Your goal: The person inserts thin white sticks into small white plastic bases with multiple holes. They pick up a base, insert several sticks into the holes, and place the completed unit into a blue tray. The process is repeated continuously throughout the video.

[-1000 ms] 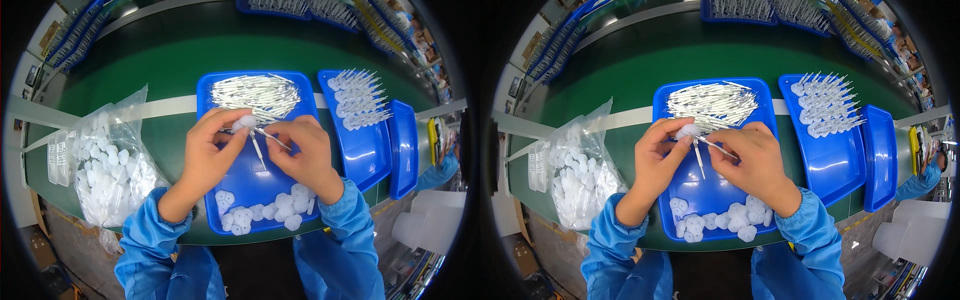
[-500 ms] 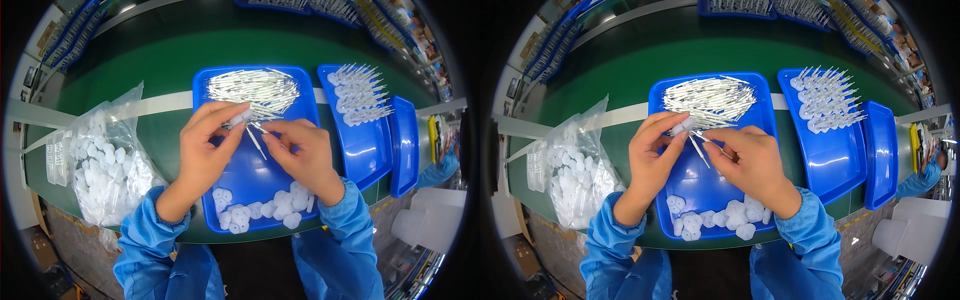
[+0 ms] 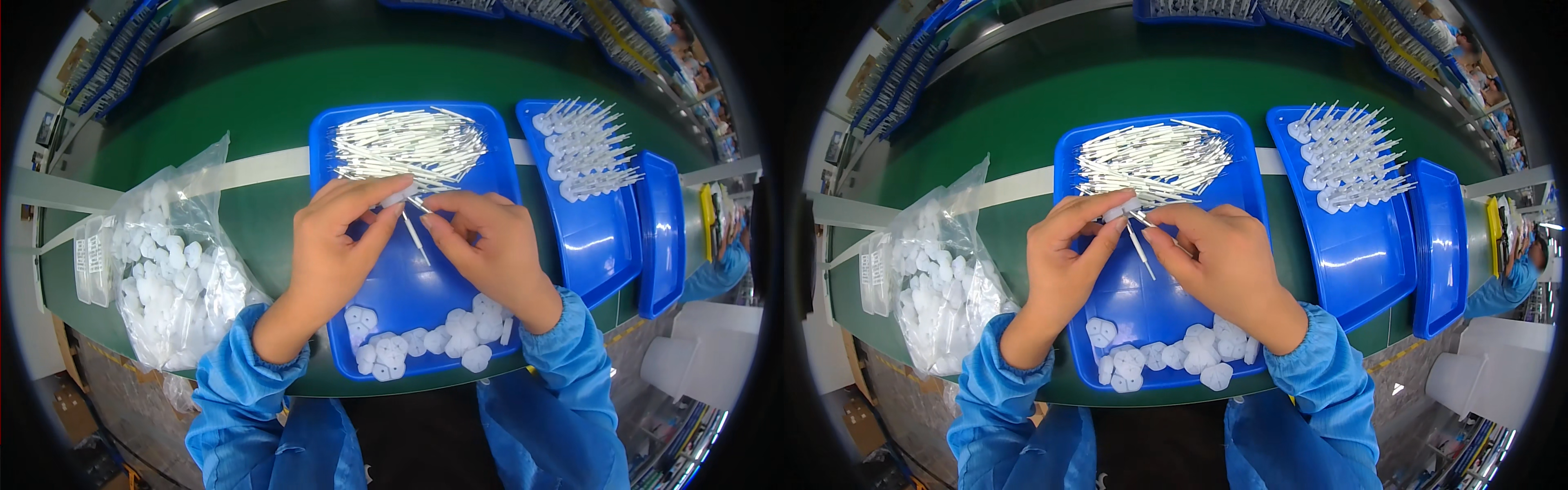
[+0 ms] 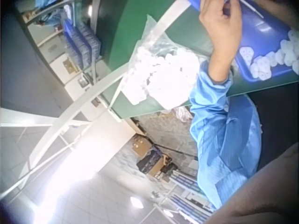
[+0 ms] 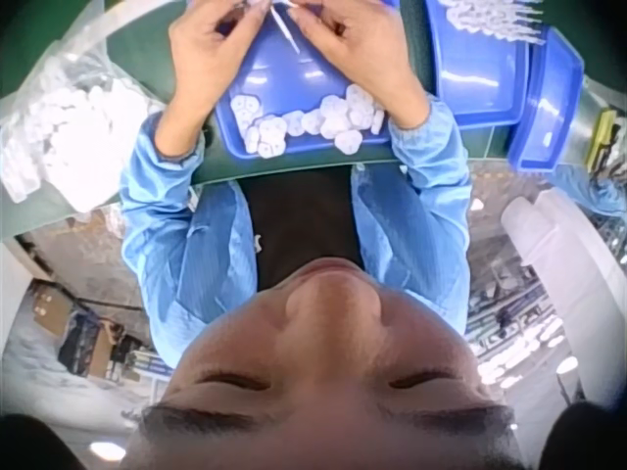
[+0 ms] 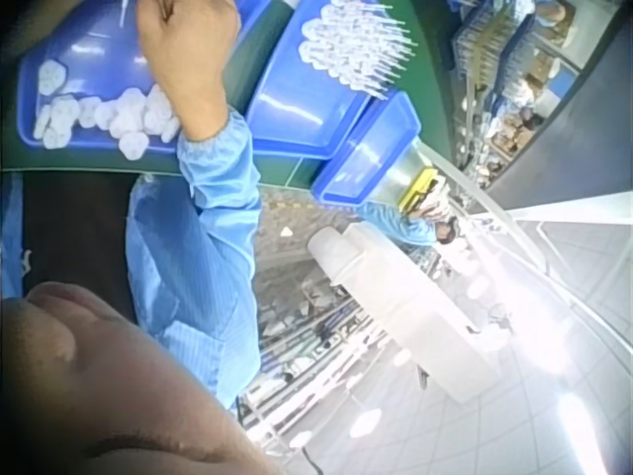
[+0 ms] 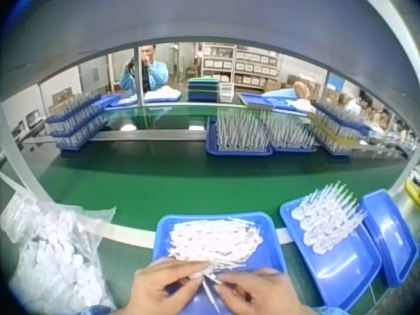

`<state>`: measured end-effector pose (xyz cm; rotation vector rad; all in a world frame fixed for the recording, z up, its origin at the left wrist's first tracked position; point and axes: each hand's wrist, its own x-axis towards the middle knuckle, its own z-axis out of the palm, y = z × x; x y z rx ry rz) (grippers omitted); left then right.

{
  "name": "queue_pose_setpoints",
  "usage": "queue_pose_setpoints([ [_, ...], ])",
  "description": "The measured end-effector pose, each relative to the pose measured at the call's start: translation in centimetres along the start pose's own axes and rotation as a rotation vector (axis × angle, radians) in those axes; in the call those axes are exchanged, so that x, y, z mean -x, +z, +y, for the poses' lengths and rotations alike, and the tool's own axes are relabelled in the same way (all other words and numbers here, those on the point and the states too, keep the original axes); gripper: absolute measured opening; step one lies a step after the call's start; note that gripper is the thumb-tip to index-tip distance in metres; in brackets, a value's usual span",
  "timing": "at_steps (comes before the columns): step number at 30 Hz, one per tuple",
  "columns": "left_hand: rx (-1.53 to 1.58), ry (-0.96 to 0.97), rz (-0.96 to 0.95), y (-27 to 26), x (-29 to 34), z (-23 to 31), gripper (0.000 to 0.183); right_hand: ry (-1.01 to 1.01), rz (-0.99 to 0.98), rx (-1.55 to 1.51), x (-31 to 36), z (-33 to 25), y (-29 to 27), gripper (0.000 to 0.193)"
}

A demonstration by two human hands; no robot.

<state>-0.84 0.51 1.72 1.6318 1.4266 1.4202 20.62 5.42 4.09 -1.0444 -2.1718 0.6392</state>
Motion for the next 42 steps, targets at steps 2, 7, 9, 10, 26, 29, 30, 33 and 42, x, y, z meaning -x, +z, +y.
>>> queue_pose_setpoints([
  [2,0.004,-0.043,-0.013,0.0,0.2,0.1,0.036,-0.036,0.022,-0.001,-0.1,0.7,0.2,0.009],
  [7,-0.046,0.047,-0.036,0.1,0.1,-0.1,0.038,0.175,-0.070,-0.202,-0.1,0.4,0.2,0.012],
  [9,-0.089,0.081,-0.058,0.0,0.1,-0.3,0.038,0.287,-0.154,-0.259,-0.2,-0.1,-0.2,0.014],
  [10,-0.107,0.075,-0.067,-0.1,0.2,-0.1,0.037,0.194,-0.111,-0.174,-0.1,0.1,-0.1,0.014],
  [26,-0.144,-0.033,-0.096,0.2,0.6,0.8,0.040,-0.287,0.080,0.156,-0.5,1.6,0.7,0.009],
  [29,-0.110,-0.057,-0.116,0.0,0.3,0.7,0.039,-0.270,0.125,0.167,-0.4,1.6,0.9,0.009],
  [30,-0.021,-0.099,-0.089,0.2,0.2,0.7,0.040,-0.267,0.150,0.172,-0.4,1.5,0.9,0.009],
  [33,0.108,-0.154,-0.064,0.6,0.1,0.6,0.042,-0.258,0.108,0.198,-0.1,1.5,0.0,0.013],
  [42,0.006,0.043,-0.078,-0.4,0.1,0.2,0.050,-0.460,0.094,0.248,0.0,0.9,-1.1,0.048],
])
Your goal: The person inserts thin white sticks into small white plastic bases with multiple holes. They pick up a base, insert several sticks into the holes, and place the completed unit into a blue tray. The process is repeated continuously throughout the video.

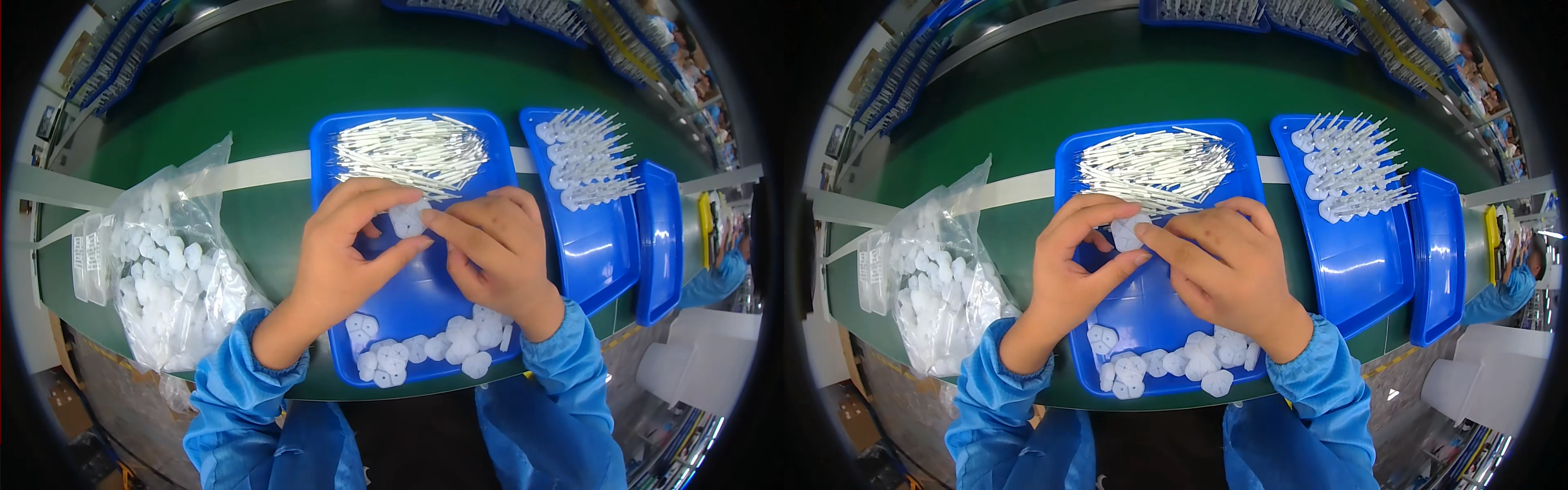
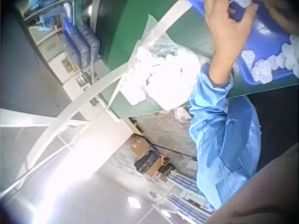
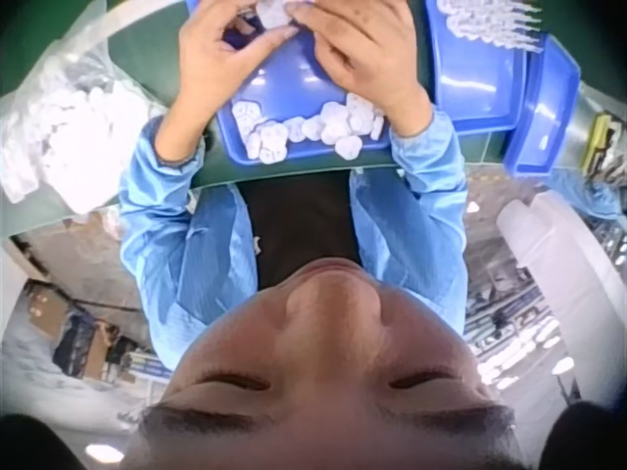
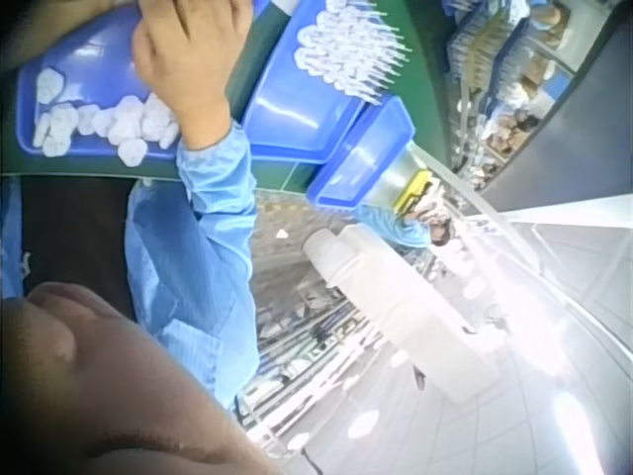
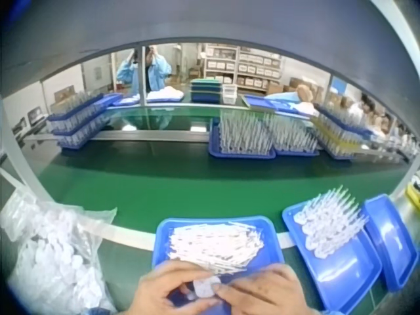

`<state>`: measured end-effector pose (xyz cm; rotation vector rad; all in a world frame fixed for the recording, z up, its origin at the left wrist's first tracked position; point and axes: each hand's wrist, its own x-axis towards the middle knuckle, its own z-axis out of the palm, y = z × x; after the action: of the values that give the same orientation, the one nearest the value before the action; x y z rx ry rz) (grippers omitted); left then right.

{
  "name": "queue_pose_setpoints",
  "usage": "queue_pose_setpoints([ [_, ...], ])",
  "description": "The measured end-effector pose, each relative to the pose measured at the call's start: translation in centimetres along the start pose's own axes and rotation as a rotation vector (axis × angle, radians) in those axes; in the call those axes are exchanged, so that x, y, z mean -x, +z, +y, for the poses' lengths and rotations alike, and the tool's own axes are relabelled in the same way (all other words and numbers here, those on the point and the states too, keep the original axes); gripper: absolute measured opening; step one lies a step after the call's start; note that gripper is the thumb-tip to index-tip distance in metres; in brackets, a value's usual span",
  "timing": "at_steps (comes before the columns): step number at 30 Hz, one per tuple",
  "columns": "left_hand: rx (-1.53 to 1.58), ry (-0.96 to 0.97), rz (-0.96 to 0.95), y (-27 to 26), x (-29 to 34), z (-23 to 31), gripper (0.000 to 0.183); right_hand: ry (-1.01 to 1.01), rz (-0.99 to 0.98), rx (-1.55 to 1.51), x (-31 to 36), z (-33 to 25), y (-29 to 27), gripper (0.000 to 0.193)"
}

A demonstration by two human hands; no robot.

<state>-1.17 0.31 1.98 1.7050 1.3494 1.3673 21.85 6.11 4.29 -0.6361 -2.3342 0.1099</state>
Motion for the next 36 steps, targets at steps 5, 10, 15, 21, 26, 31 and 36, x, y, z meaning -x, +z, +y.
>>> queue_pose_setpoints([
  [5,-0.061,0.065,-0.025,-0.17,0.00,0.31,0.052,0.039,0.015,-0.071,0.19,0.05,0.41,0.050],
  [10,-0.066,0.070,-0.002,-0.18,0.10,0.35,0.051,-0.001,-0.003,-0.076,0.54,0.35,0.20,0.048],
  [15,-0.087,0.088,-0.006,-0.11,0.09,0.34,0.052,-0.025,-0.002,-0.035,0.47,0.06,-0.07,0.048],
  [21,-0.111,0.117,-0.021,-0.11,0.09,0.48,0.056,0.012,0.022,-0.016,0.42,0.22,0.21,0.049],
  [26,-0.093,0.114,-0.023,-0.10,0.09,0.30,0.059,0.023,0.028,-0.083,0.31,0.32,0.43,0.051],
  [31,-0.090,0.129,-0.045,-0.15,-0.10,0.42,0.058,0.029,0.000,-0.023,0.20,0.20,0.20,0.051],
  [36,-0.015,0.036,-0.073,-0.10,0.08,0.47,0.059,0.028,0.014,0.016,0.54,0.09,0.13,0.051],
])
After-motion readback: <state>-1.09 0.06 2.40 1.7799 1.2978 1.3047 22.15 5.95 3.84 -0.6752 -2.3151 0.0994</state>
